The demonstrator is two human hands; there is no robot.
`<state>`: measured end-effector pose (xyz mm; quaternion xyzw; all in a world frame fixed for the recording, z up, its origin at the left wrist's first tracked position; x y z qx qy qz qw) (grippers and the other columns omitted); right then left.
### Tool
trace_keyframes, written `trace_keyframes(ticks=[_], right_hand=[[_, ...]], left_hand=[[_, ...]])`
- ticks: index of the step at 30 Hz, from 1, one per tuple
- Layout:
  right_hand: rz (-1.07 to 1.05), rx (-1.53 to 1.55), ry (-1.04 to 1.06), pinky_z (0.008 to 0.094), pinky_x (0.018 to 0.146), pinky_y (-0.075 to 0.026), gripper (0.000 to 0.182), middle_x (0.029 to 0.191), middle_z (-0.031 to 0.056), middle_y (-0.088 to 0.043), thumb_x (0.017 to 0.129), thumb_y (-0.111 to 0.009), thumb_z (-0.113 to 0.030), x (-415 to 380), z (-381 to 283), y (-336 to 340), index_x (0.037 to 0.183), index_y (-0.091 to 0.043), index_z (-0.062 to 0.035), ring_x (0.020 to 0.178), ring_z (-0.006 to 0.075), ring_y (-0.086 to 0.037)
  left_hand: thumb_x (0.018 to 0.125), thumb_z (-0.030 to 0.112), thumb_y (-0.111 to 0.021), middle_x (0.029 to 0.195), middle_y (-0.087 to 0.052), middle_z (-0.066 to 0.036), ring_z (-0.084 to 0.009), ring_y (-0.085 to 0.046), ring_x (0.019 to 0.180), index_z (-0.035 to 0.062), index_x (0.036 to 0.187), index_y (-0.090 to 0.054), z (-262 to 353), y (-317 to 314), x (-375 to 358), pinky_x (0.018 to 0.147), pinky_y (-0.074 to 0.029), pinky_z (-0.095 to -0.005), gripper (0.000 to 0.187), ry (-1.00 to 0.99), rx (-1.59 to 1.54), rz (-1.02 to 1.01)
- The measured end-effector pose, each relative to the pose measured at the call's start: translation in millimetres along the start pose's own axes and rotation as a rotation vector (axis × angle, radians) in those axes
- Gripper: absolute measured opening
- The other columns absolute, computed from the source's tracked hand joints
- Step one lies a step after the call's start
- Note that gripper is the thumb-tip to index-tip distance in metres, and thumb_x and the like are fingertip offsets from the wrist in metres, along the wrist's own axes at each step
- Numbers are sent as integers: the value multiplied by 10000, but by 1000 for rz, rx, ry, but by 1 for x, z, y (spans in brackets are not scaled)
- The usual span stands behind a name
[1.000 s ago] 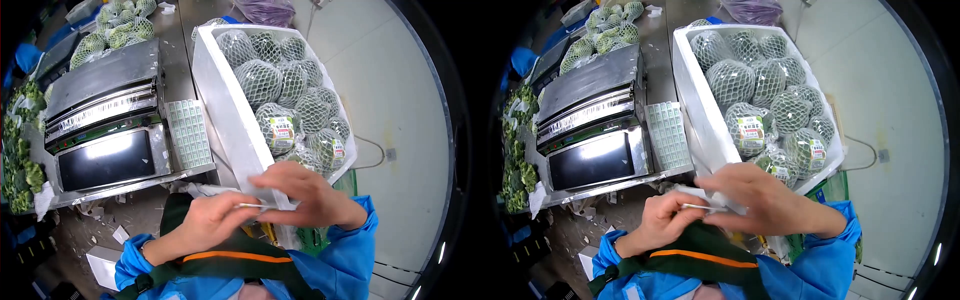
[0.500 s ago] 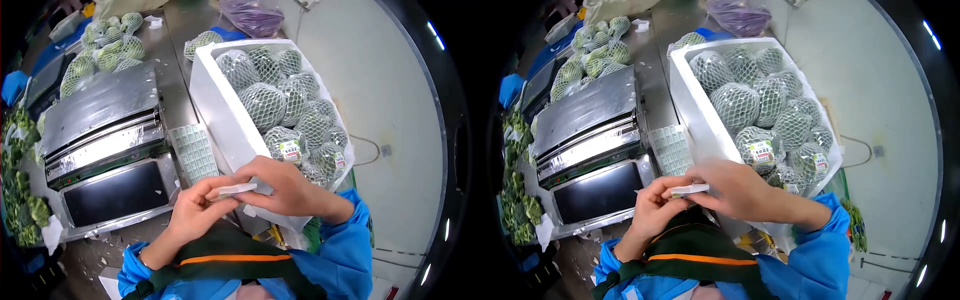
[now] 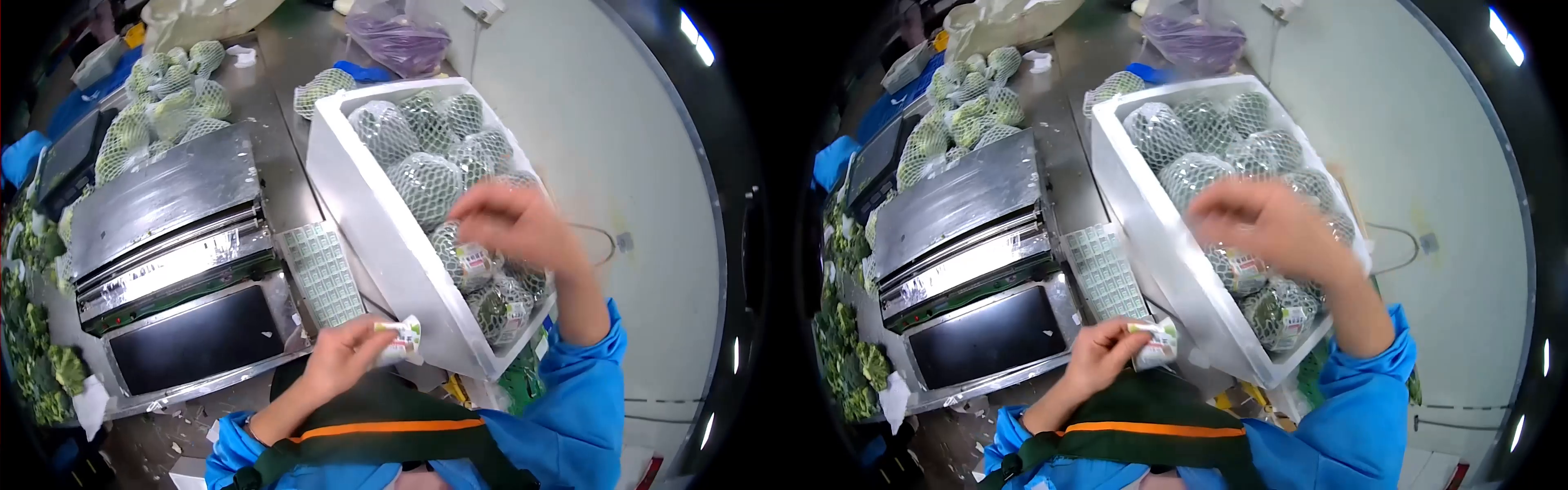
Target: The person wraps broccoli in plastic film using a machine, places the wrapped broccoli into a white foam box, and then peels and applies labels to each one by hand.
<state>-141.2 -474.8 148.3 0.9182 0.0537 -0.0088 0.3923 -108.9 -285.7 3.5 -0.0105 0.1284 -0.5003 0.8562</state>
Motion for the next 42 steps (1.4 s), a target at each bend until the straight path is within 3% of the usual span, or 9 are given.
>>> trace_keyframes(ticks=[4, 7, 10, 15, 28, 32, 34, 37, 42], right_hand=[[-133, -128, 48, 319, 709, -479, 338, 887, 101, -597, 739, -715, -76, 2, -8, -50, 1055, -602, -44, 800, 227, -603], [-157, -114, 56, 356, 691, -468, 340, 828, 111, -562, 765, -691, -144, -6, -1, -55, 1076, -579, -63, 794, 297, -575], [213, -67, 223, 355, 656, -462, 233, 799, 101, -556, 762, -690, -133, -3, -16, -52, 966, -604, -63, 765, 290, -572], [139, -73, 171, 344, 658, -451, 263, 827, 109, -547, 721, -710, -60, -23, -12, -49, 959, -599, -44, 792, 280, -555], [266, -170, 313, 302, 638, -472, 189, 775, 75, -616, 750, -668, -17, -29, -21, -40, 935, -647, -51, 712, 233, -605], [633, -40, -47, 248, 643, -466, 118, 738, 22, -624, 781, -625, -42, -5, 3, 58, 897, -637, -24, 705, 98, -580], [348, -10, -168, 243, 615, -447, 186, 746, 24, -608, 765, -643, -99, 18, 49, 87, 930, -615, -17, 648, 97, -541], [102, -201, -162, 280, 655, -445, 307, 857, 77, -588, 734, -668, -143, 51, 106, 52, 1002, -572, -26, 715, 155, -537], [275, -499, 49, 375, 863, -435, 540, 1118, 152, -522, 684, -716, -113, 54, 112, 27, 1179, -511, -47, 1019, 321, -508]], left_hand=[[853, 100, -630, 773, -631, -48, -51, -541, 668, 31, 1097, -598, 35, 21, -1, 614, -453, -214, 255, -233, 120, 81], [845, 96, -642, 775, -600, -42, -54, -556, 713, 39, 1132, -584, 30, 23, -6, 648, -458, -222, 299, -33, 51, 93], [848, 95, -640, 733, -560, -25, -52, -564, 743, 47, 1149, -581, 34, 13, -3, 665, -459, -226, 311, -210, -4, 138], [893, 95, -586, 1035, -649, -64, -58, -581, 880, 37, 1158, -573, 36, 10, -3, 774, -463, -218, 271, -70, -189, 10], [862, 189, -637, 803, -670, -93, -110, -635, 741, 24, 956, -667, 37, -2, 0, 633, -493, -248, 193, -197, 202, 80], [869, 231, -637, 830, -675, -66, -61, -596, 747, 14, 996, -662, -21, -14, 4, 656, -480, -241, 252, 157, -106, -6], [896, 163, -598, 900, -669, -49, -75, -591, 799, -10, 1218, -530, -11, -10, 2, 706, -475, -232, 371, 63, -274, 41], [889, 24, -553, 990, -638, -61, -124, -599, 889, -3, 1387, -277, 22, 0, 2, 764, -468, -240, 570, -131, -559, 51], [902, 22, -525, 988, -615, -39, -97, -576, 875, 19, 1266, -472, 16, 15, -12, 744, -455, -214, 368, -302, -248, 149]])
Point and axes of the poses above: each hand's wrist, its own x-axis towards the middle knuckle, its own y-axis out of the back of the hand, z = x × y, the point moved 3 cm from there along x, towards the middle knuckle
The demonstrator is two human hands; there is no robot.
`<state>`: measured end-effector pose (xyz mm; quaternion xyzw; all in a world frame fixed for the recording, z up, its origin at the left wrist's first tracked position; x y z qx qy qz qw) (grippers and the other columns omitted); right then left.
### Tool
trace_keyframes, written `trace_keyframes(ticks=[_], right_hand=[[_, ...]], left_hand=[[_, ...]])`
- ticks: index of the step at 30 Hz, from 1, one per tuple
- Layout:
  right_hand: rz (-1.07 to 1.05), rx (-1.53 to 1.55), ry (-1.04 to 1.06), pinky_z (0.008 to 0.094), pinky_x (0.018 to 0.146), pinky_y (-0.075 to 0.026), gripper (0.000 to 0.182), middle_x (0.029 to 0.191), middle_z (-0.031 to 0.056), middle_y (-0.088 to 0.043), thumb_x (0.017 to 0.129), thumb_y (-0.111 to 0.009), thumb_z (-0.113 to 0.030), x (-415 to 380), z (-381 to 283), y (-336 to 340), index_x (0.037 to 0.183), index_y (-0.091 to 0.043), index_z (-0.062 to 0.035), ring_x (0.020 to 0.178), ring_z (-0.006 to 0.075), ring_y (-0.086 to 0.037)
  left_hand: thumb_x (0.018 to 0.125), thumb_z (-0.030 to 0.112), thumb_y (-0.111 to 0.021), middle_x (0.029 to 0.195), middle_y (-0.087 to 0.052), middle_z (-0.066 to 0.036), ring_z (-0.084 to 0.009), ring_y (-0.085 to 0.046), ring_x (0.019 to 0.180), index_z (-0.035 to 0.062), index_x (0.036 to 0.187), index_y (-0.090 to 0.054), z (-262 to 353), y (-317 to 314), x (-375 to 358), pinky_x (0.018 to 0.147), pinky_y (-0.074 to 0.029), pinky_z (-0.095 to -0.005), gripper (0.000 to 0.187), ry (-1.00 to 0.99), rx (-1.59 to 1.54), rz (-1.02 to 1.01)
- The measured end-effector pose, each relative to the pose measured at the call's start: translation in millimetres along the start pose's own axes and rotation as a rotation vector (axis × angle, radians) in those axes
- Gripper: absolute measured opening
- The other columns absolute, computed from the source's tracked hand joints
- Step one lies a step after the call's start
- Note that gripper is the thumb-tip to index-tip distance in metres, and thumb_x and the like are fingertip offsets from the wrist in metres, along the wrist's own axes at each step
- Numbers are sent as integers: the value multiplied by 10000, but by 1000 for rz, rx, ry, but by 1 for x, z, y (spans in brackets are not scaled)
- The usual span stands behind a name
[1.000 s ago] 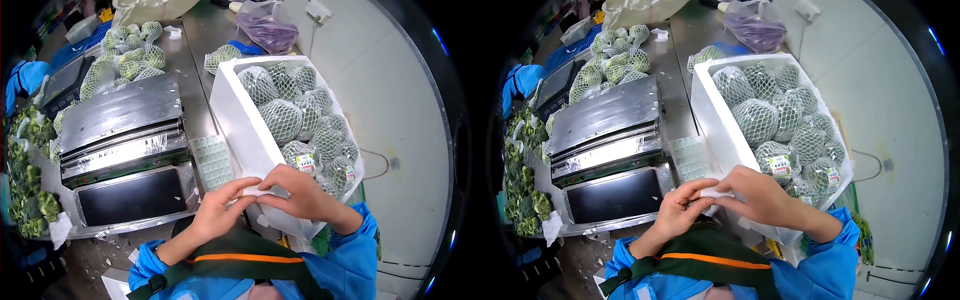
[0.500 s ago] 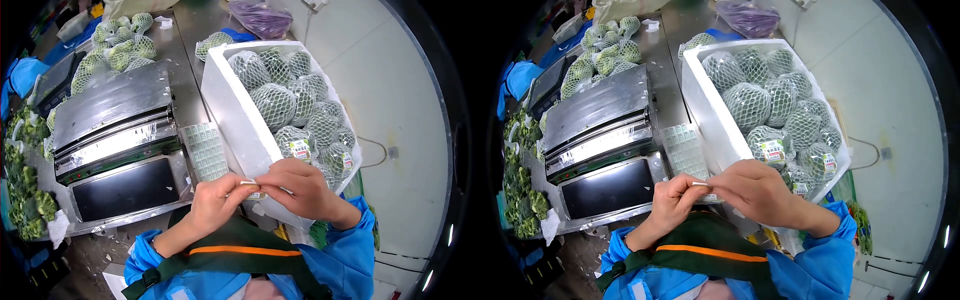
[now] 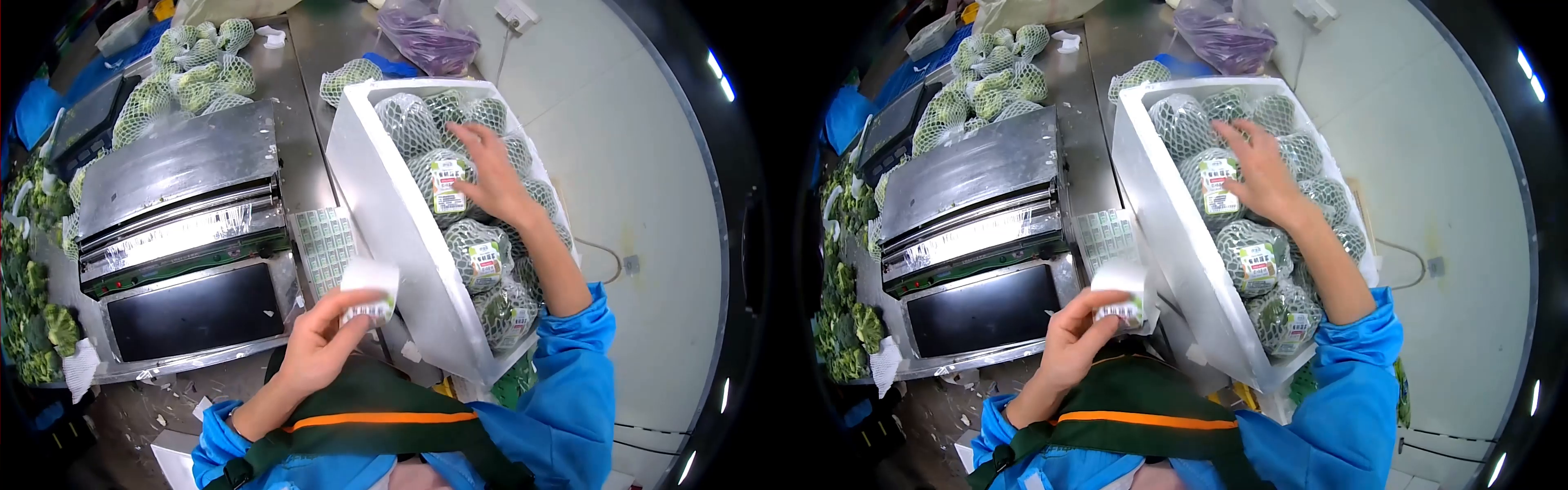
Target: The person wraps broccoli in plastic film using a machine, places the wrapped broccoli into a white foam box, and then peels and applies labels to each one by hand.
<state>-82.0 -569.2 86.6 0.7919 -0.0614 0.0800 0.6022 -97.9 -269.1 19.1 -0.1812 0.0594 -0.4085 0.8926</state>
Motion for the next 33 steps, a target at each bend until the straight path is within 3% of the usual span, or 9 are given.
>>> trace_keyframes(ticks=[6, 10, 12, 17, 20, 22, 26, 30, 33], right_hand=[[52, -219, 18, 408, 945, -383, 649, 1177, 174, -507, 664, -747, -189, -30, -17, 3, 1233, -479, -26, 1087, 341, -475], [-270, 796, 53, 321, 793, -475, 383, 931, 97, -632, 704, -773, -131, -67, -124, 41, 1041, -615, -38, 868, 235, -609], [-296, 608, -23, 275, 728, -486, 255, 857, 75, -637, 748, -730, -81, -80, -129, 49, 972, -627, -22, 784, 180, -618], [132, 515, -358, 252, 687, -483, 124, 840, 28, -648, 823, -657, -106, -57, -15, 125, 908, -643, -16, 774, 98, -599], [-87, 589, -401, 242, 695, -480, 127, 841, 26, -652, 824, -653, -106, -51, 7, 108, 918, -647, -21, 774, 88, -596], [-249, 755, -376, 234, 700, -477, 136, 831, 20, -653, 825, -652, -114, -44, -20, 87, 926, -652, -22, 762, 79, -593], [-130, 470, 117, 261, 658, -462, 126, 792, 49, -645, 776, -670, -87, -44, -75, 59, 890, -683, -37, 712, 135, -591], [188, 579, -397, 243, 650, -456, 183, 796, 37, -648, 804, -646, -101, -38, 18, 108, 956, -647, 1, 737, 94, -578], [-122, 509, -452, 251, 659, -449, 314, 833, 45, -629, 768, -689, -181, -34, 92, 97, 999, -612, 18, 762, 99, -562]], left_hand=[[908, 63, -540, 872, -652, -44, -25, -560, 771, 23, 1150, -571, 23, -18, 6, 637, -442, -186, 248, 54, 137, -13], [840, 112, -649, 686, -650, -75, -109, -596, 558, 24, 946, -655, 29, -30, 16, 521, -459, -221, 138, -130, 405, -51], [812, 164, -685, 676, -653, -72, -138, -629, 554, 27, 867, -666, 30, -41, 24, 512, -477, -253, 149, -108, 461, -227], [833, 121, -653, 806, -668, -140, -161, -654, 732, -55, 924, -628, -26, -35, 4, 664, -503, -243, 200, 630, 14, -312], [797, 144, -696, 945, -654, -143, -226, -650, 839, -3, 1099, -595, 14, -46, 30, 747, -502, -308, 351, -255, 506, -56], [789, 130, -703, 1053, -622, -150, -214, -617, 950, 23, 1204, -535, 34, -47, 47, 803, -484, -317, 460, -463, 707, 121], [790, 109, -705, 958, -660, -128, -169, -635, 859, -5, 1247, -482, 19, -62, 62, 757, -493, -291, 521, -98, 252, -21], [837, 85, -661, 858, -689, -81, -87, -620, 766, -22, 1192, -497, -10, -48, 30, 689, -495, -247, 406, 313, 112, -118], [871, 67, -611, 959, -658, -72, -52, -576, 832, -11, 1090, -548, -22, -42, 28, 704, -461, -212, 241, 354, -44, -71]])
Point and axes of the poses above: each hand's wrist, its own x-axis towards the middle knuckle, its own y-axis out of the back of the hand, z = x × y, the point moved 3 cm from there along x, towards the middle knuckle
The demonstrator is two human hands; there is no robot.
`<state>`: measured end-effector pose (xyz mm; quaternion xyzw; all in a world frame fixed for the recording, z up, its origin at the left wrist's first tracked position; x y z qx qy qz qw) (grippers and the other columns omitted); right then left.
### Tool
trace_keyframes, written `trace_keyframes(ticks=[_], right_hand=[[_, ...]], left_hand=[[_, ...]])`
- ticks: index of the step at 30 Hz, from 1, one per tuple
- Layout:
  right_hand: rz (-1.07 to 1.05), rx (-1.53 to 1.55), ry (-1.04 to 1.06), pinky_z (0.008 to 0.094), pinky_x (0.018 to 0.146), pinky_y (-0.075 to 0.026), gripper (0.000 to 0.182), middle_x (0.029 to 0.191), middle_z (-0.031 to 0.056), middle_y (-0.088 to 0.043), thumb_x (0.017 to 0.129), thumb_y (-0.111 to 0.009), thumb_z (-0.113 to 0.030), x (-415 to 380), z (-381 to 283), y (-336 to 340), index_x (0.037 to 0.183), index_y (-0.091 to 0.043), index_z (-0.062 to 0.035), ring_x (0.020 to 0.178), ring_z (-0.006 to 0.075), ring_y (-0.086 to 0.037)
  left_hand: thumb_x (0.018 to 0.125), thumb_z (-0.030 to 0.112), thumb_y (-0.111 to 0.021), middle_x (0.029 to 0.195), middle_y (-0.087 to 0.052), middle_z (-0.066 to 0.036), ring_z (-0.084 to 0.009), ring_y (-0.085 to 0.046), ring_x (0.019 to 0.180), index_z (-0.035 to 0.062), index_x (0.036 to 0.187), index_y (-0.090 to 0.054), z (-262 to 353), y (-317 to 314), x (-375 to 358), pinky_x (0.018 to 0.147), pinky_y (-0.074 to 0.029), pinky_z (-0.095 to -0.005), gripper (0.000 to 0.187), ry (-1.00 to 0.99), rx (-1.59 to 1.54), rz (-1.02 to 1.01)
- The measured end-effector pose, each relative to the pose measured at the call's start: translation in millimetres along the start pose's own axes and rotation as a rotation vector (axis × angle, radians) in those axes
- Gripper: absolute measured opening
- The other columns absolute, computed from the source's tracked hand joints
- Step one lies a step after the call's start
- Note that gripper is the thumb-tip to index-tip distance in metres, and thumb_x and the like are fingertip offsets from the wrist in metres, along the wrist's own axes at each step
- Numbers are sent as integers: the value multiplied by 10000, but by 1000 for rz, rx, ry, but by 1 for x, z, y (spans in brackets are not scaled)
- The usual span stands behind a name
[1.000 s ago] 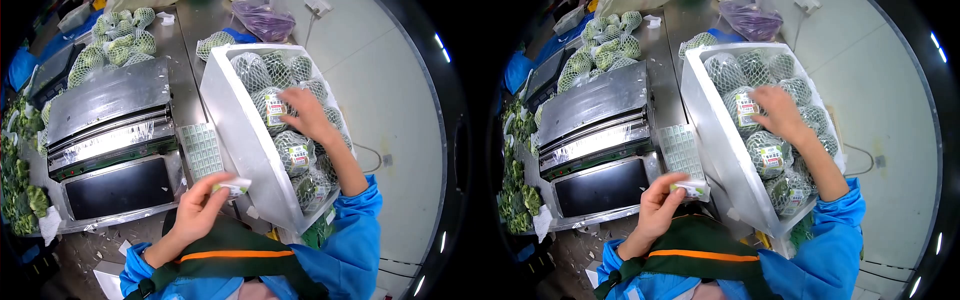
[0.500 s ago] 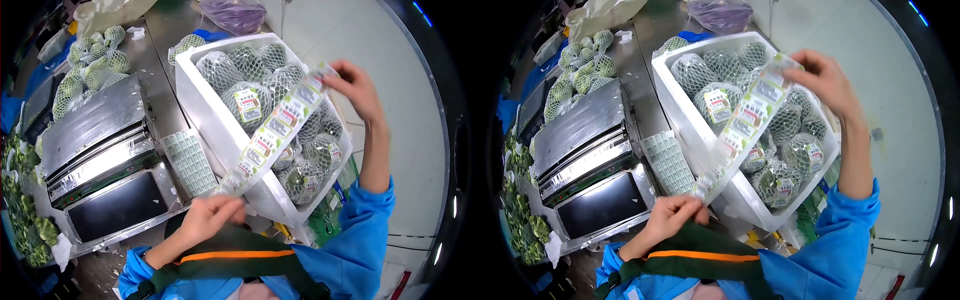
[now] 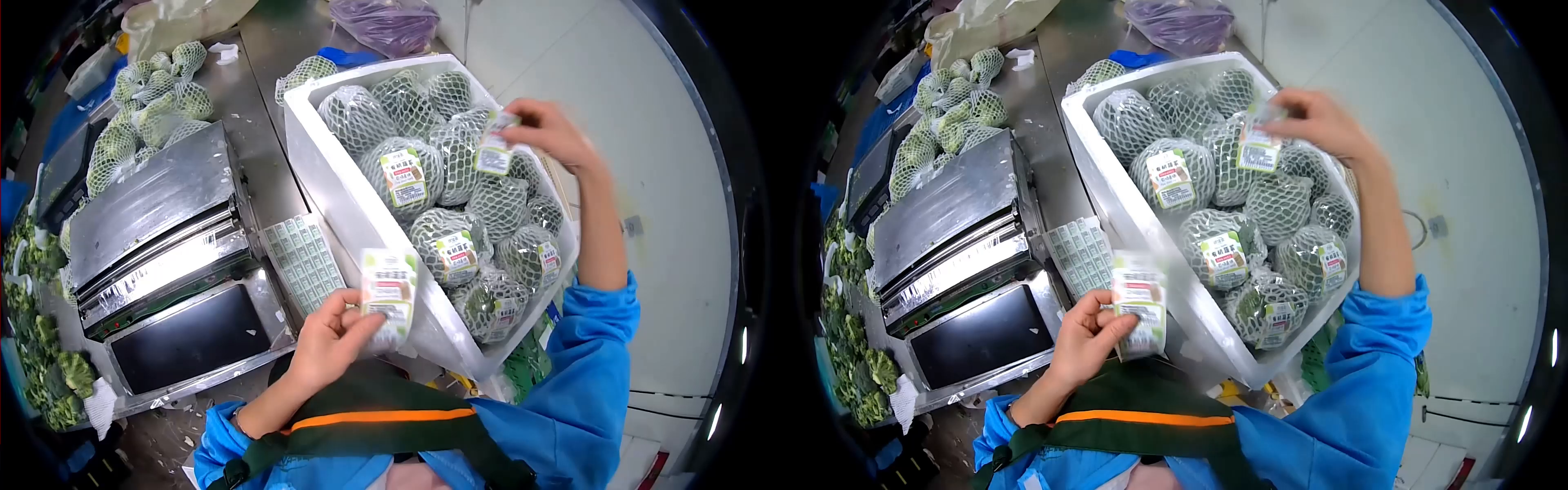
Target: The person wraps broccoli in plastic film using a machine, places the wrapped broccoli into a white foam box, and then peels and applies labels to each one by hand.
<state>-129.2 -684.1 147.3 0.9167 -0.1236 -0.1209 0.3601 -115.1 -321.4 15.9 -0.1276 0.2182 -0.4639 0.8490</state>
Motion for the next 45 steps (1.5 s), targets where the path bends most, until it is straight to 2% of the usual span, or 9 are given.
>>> trace_keyframes(ticks=[5, 10, 14, 18, 26, 29, 33, 39, 45], right_hand=[[-7, -255, -39, 258, 700, -424, 502, 879, 21, -533, 666, -756, -170, 27, 60, -40, 1115, -561, -59, 767, 103, -470], [249, -426, 262, 350, 784, -442, 514, 1042, 114, -567, 692, -732, -176, -4, 43, -50, 1153, -542, -50, 920, 248, -544], [328, -561, 321, 355, 793, -462, 421, 1014, 101, -596, 728, -719, -204, -22, 9, -69, 1087, -579, -34, 925, 257, -574], [-73, -45, 513, 338, 849, -439, 442, 1064, 99, -611, 672, -742, -58, -79, -114, -116, 1091, -604, -25, 988, 250, -573], [-24, -297, 814, 329, 722, -487, 197, 788, 78, -610, 738, -681, -86, -66, -142, -140, 933, -656, -78, 768, 272, -598], [370, 98, 321, 258, 737, -481, 164, 855, 31, -644, 814, -637, -101, -15, -138, -59, 953, -631, -14, 806, 102, -601], [-55, 126, 293, 250, 739, -480, 243, 888, 56, -646, 848, -628, -167, 22, -148, -86, 1013, -619, 12, 827, 105, -597], [145, -398, 159, 394, 1018, -346, 836, 1267, 274, -477, 722, -683, -502, 163, -1, -154, 1289, -419, 52, 1195, 367, -459], [-60, 684, -234, 327, 813, -501, 509, 1083, 55, -618, 794, -689, -204, 164, 29, -121, 1247, -499, -71, 978, 167, -603]], left_hand=[[851, 64, -630, 1009, -589, -62, -58, -545, 877, -13, 1229, -495, 6, 24, 5, 717, -436, -200, 409, -355, 423, 62], [872, -58, -470, 1103, -558, -152, -183, -561, 1011, 34, 1446, -77, 32, 18, -19, 899, -415, -279, 702, -367, 32, 80], [894, -32, -472, 1173, -520, -103, -172, -505, 1084, -11, 1256, -481, 38, 10, -3, 954, -362, -278, 363, -413, 163, -115], [932, 34, -479, 1181, -559, -82, -103, -537, 1036, -2, 1264, -477, 47, -2, 1, 840, -447, -223, 334, -309, -162, -6], [839, 200, -667, 577, -585, -80, -62, -508, 516, 2, 786, -668, 42, 21, -4, 477, -417, -243, 205, -265, 431, 112], [853, 205, -646, 660, -627, -71, -64, -549, 604, 5, 850, -684, -1, 27, -17, 556, -448, -235, 203, -167, 456, 45], [860, 42, -594, 816, -669, -66, -88, -602, 720, -17, 922, -672, 21, 49, -13, 650, -485, -213, 116, -224, 247, 223], [846, 4, -616, 1003, -657, -79, -96, -607, 897, -13, 1149, -568, 35, 53, -20, 748, -482, -198, 307, -110, -177, 52], [865, 30, -605, 965, -658, -74, -63, -601, 827, -9, 1091, -592, 11, 70, -27, 683, -459, -160, 230, -123, -134, 179]])
Point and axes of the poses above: each hand's wrist, its own x-axis towards the middle knuckle, its own y-axis out of the back of the hand, z = x × y, the point moved 3 cm from there along x, towards the middle knuckle
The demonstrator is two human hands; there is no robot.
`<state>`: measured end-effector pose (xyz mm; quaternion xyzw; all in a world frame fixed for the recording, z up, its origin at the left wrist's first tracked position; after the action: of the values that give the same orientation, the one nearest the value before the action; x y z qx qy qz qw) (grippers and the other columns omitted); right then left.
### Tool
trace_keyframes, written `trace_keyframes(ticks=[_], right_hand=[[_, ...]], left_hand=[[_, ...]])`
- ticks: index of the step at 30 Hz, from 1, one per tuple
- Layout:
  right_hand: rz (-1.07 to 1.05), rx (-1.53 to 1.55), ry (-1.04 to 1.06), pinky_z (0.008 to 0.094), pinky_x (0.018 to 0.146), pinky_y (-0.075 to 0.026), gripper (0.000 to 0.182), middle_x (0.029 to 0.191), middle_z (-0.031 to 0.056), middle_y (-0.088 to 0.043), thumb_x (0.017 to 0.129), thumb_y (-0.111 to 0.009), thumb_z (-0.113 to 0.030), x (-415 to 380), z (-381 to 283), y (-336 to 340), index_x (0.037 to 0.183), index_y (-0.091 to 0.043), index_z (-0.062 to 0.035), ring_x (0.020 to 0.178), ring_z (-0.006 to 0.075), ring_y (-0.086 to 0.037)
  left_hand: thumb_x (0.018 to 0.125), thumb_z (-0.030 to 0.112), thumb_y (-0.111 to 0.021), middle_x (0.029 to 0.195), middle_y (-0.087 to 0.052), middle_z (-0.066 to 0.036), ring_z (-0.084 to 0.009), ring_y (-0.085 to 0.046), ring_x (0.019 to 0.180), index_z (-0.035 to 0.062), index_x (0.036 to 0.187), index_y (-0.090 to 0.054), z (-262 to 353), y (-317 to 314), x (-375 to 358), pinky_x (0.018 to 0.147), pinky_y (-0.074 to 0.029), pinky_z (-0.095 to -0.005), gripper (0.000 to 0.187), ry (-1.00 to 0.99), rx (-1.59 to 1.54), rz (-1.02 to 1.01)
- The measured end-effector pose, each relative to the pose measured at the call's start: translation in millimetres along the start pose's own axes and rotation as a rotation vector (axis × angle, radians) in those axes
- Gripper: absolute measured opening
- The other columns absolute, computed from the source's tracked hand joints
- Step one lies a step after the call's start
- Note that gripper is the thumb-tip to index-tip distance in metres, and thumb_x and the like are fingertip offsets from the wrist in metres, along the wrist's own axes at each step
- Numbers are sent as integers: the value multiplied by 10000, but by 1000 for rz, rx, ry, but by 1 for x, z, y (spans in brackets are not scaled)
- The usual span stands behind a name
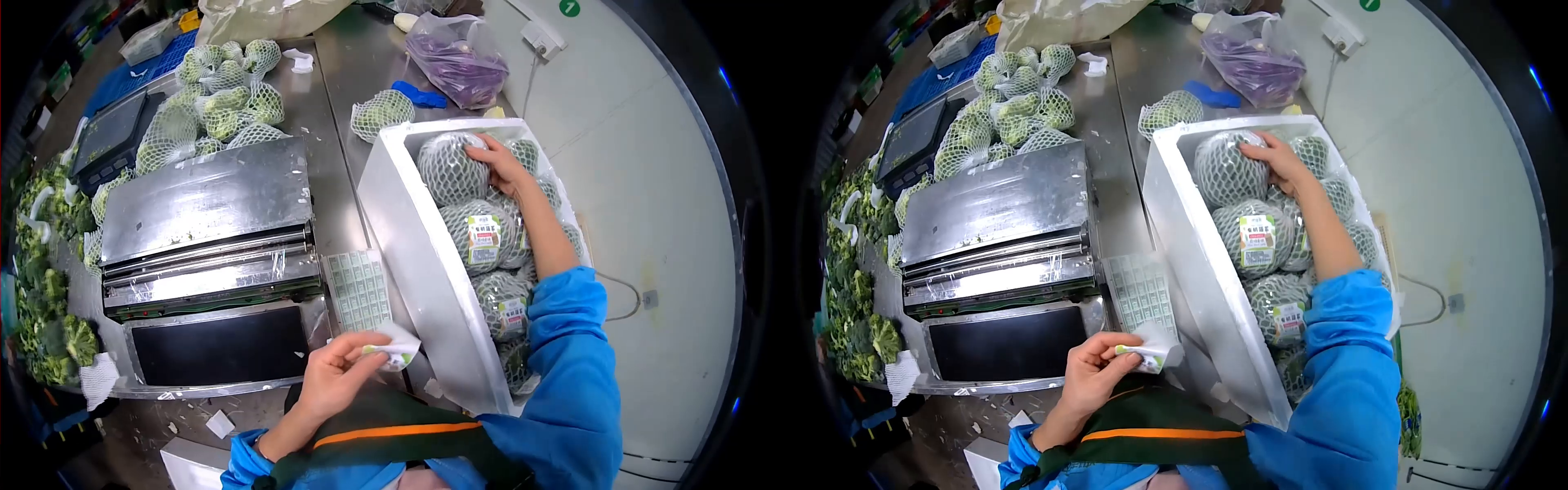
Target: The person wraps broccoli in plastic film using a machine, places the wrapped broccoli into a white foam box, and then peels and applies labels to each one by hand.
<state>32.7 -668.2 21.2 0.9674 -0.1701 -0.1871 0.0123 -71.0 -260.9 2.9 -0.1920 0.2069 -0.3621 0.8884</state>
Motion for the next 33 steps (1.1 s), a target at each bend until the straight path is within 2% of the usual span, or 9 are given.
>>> trace_keyframes(ticks=[14, 18, 21, 22, 23, 26, 30, 31, 33], right_hand=[[-117, 213, 22, 318, 813, -493, 389, 1145, 79, -586, 884, -559, -192, 14, 9, -1, 1244, -499, -58, 1020, 161, -576], [47, -263, 64, 322, 798, -479, 476, 1119, 114, -594, 895, -548, -330, 29, 4, 7, 1251, -477, -22, 970, 183, -592], [417, -918, 804, 344, 892, -417, 568, 1174, 187, -519, 833, -617, -301, -32, -13, -9, 1266, -438, 19, 1038, 263, -543], [316, -978, 792, 338, 881, -427, 534, 1209, 183, -493, 809, -647, -282, -70, -32, -26, 1224, -479, 8, 1072, 263, -523], [148, -743, 492, 328, 860, -434, 468, 1165, 168, -524, 782, -688, -247, -110, -44, -50, 1148, -530, -2, 1026, 265, -539], [-636, -624, 440, 297, 758, -464, 312, 883, 74, -636, 716, -747, -125, -196, -51, -113, 993, -629, -45, 801, 178, -597], [-114, -755, 622, 271, 713, -468, 185, 811, 78, -626, 757, -691, -112, -164, -90, -67, 913, -628, -35, 763, 173, -604], [-127, -788, 666, 266, 725, -462, 169, 818, 63, -608, 761, -666, -106, -145, -102, -56, 898, -608, -25, 772, 155, -585], [-147, -952, 635, 286, 763, -451, 231, 871, 72, -580, 747, -656, -132, -102, -103, -48, 929, -572, -18, 828, 168, -562]], left_hand=[[883, 80, -599, 903, -658, -47, -32, -563, 732, -10, 1045, -626, 4, -35, 38, 601, -436, -166, 187, 70, 119, -103], [875, 159, -625, 824, -669, -33, -45, -586, 720, -1, 980, -647, 1, -31, 40, 600, -461, -187, 193, 88, 234, -35], [864, 127, -634, 738, -656, -37, -44, -570, 644, -25, 899, -636, 13, -28, 41, 546, -447, -190, 156, -20, 323, 41], [859, 93, -634, 708, -648, -44, -40, -557, 604, -42, 863, -627, 18, -30, 41, 515, -434, -186, 135, -71, 339, 68], [860, 122, -636, 668, -641, -23, -37, -560, 602, -36, 830, -637, 25, -33, 43, 505, -431, -186, 161, -152, 439, 70], [863, 252, -644, 663, -647, -60, -31, -561, 610, -3, 810, -673, 36, -47, 54, 535, -452, -209, 262, -20, 555, -74], [873, 273, -629, 695, -653, -47, -37, -557, 627, 41, 991, -677, 7, -37, 43, 585, -467, -216, 264, 187, 539, -145], [873, 250, -630, 824, -675, -51, -49, -579, 703, 40, 1187, -578, -7, -24, 40, 645, -485, -236, 381, 273, 468, -159], [868, 196, -634, 907, -667, -61, -69, -584, 761, 21, 1278, -477, -6, -27, 39, 685, -486, -238, 472, 120, 325, -36]])
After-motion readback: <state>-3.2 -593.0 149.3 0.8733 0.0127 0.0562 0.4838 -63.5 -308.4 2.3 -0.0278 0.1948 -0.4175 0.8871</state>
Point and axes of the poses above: each hand's wrist, its own x-axis towards the middle knuckle, its own y-axis out of the back of the hand, z = x × y, the point moved 3 cm from there along x, towards the middle knuckle
